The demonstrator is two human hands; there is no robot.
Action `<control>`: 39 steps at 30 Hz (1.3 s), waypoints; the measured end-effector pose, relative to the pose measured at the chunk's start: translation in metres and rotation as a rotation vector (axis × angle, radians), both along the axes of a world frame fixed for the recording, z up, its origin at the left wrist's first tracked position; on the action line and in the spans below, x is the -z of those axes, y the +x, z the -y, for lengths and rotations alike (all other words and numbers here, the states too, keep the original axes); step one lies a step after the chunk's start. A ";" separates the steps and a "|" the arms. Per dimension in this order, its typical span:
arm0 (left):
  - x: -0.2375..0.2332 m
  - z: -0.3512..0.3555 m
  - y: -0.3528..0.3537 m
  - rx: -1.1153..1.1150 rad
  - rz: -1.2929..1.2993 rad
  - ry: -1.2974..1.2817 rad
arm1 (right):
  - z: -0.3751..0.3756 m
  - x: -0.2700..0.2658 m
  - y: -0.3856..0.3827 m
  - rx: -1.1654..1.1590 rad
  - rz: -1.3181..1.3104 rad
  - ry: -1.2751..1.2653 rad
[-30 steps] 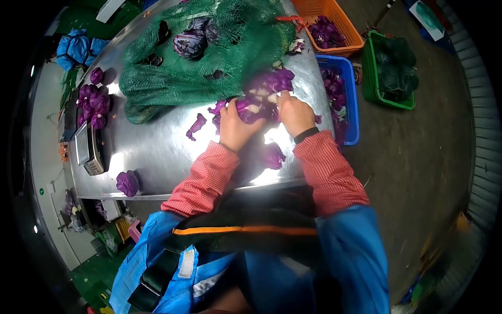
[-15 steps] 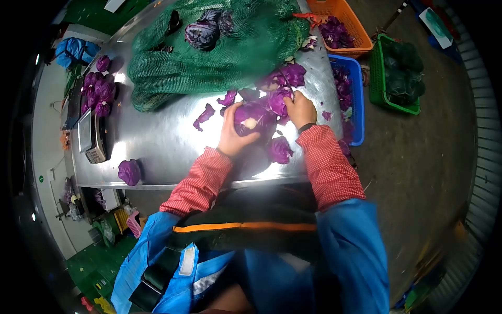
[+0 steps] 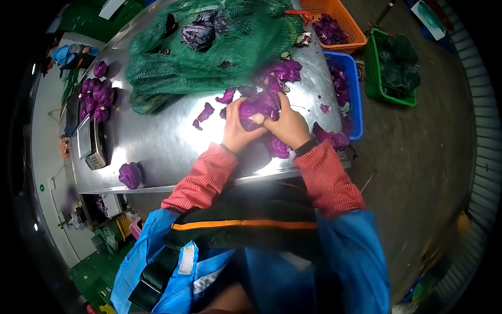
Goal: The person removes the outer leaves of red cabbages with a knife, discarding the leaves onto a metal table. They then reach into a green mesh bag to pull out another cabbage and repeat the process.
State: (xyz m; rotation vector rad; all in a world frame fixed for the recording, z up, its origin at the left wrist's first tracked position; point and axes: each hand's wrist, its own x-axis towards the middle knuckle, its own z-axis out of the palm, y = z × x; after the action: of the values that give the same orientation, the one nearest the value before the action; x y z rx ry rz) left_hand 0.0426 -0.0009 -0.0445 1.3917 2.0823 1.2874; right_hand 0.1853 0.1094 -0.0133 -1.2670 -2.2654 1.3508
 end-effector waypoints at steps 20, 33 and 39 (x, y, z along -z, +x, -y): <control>0.000 0.020 -0.025 0.014 0.555 0.101 | 0.028 0.045 -0.009 0.188 -0.099 0.050; 0.003 0.016 -0.036 -0.177 -0.093 0.019 | 0.001 0.072 -0.016 0.241 -0.008 0.162; 0.010 0.048 -0.042 -0.057 -0.006 -0.008 | 0.008 0.005 -0.036 0.069 0.064 0.218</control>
State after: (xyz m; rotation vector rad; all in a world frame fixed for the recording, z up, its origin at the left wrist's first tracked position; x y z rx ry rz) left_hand 0.0006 -0.0493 -0.0549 1.3440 2.1431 1.2966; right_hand 0.1490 0.1014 -0.0178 -1.3173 -2.3129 1.0218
